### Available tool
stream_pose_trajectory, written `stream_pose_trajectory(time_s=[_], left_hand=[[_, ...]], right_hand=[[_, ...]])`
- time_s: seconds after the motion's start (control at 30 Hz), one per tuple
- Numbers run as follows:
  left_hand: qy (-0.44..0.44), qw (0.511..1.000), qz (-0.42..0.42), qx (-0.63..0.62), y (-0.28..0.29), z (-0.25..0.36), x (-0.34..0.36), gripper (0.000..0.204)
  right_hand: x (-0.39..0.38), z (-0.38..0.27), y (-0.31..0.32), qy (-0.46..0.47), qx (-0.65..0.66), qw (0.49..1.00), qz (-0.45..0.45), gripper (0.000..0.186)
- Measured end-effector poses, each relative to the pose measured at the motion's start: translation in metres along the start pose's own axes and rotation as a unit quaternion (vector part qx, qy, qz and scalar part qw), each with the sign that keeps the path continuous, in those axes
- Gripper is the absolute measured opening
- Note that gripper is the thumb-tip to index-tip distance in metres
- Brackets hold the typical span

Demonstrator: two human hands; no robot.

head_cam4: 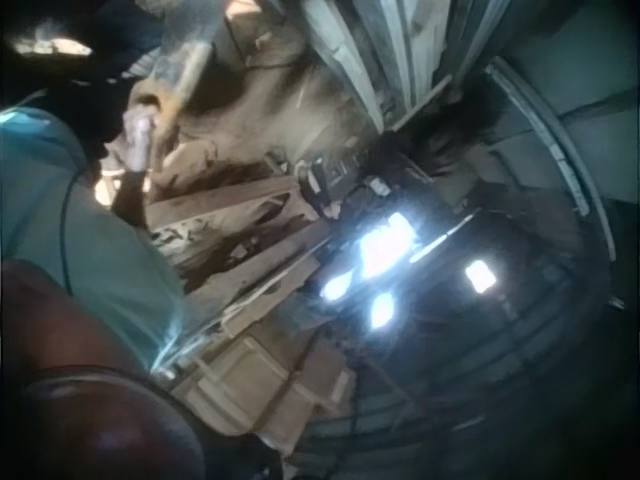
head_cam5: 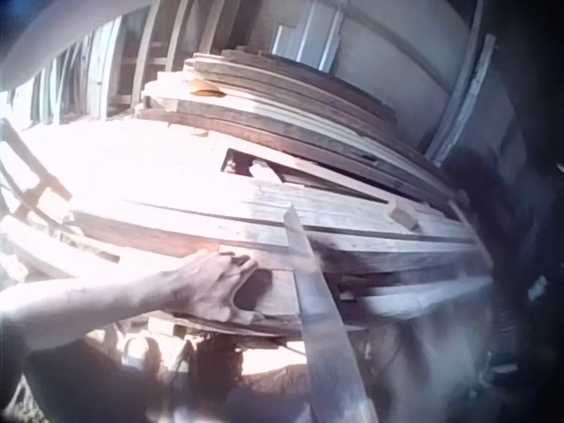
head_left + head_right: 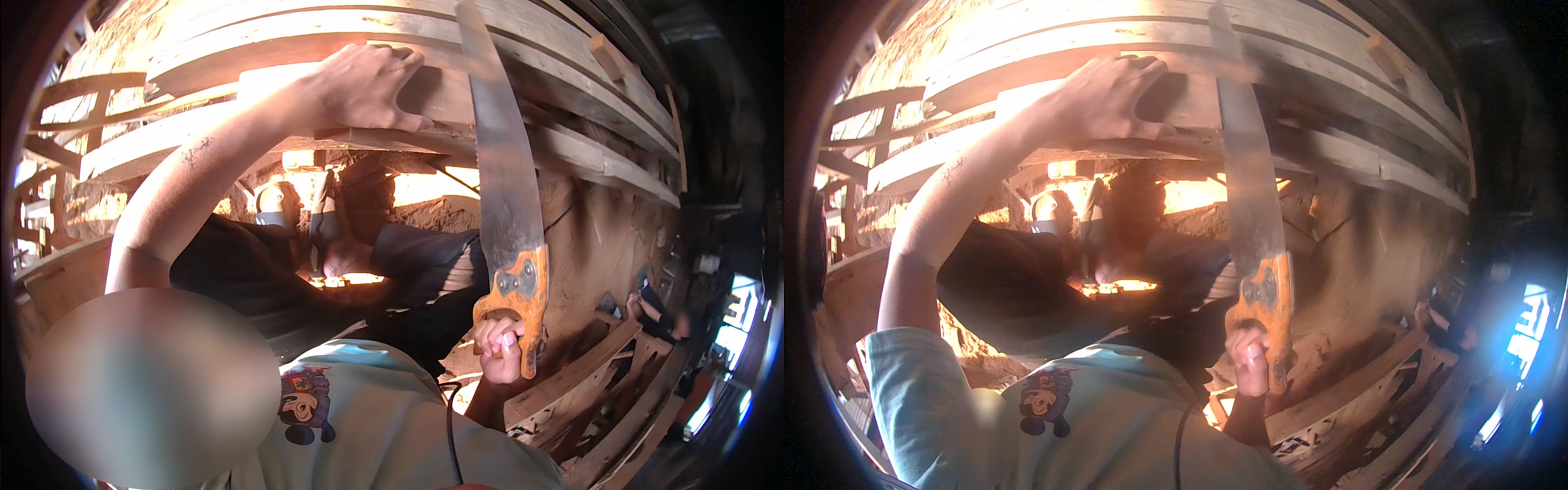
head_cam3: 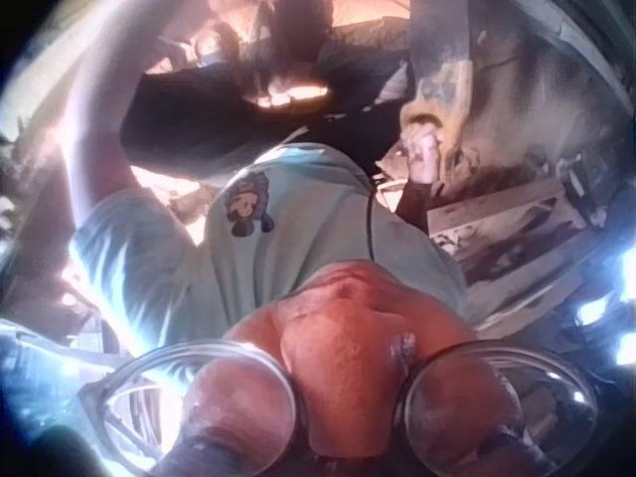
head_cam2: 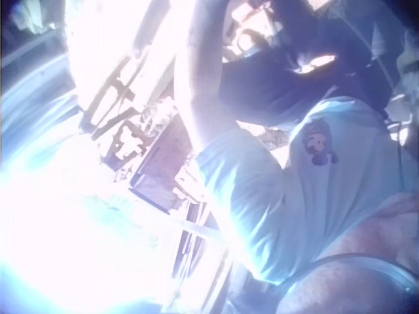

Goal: The person uses a hand saw to cut a wooden plank positioned horizontally above them. They hold the plank steady with their left hand while sawing with their right hand. The cut progresses steadily through the plank.

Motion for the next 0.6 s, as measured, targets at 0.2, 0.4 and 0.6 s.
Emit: stream_pose_trajectory(time_s=[0.2, 0.4, 0.6], left_hand=[[-0.014, 0.999, -0.020, 0.021, -0.006, 0.005, 0.006, 0.094], [-0.009, 1.000, 0.010, 0.003, -0.001, 0.001, 0.000, 0.092], [-0.009, 1.000, 0.018, 0.004, 0.000, 0.002, -0.001, 0.096]], right_hand=[[0.099, 0.022, 0.000, 0.031, 0.001, 0.999, 0.007, 0.007], [0.117, 0.016, -0.015, 0.038, -0.052, 0.997, 0.043, 0.012], [-0.052, 0.020, 0.049, 0.204, -0.225, 0.953, 0.015, 0.010]])
Point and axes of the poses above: each hand's wrist, its own x-axis towards the middle knuckle, its own y-axis out of the back of the hand, z = x × y, the point moved 10 cm from there along x, towards the middle knuckle, and after that the axes turned 4 degrees about x, right-handed, at the moved point
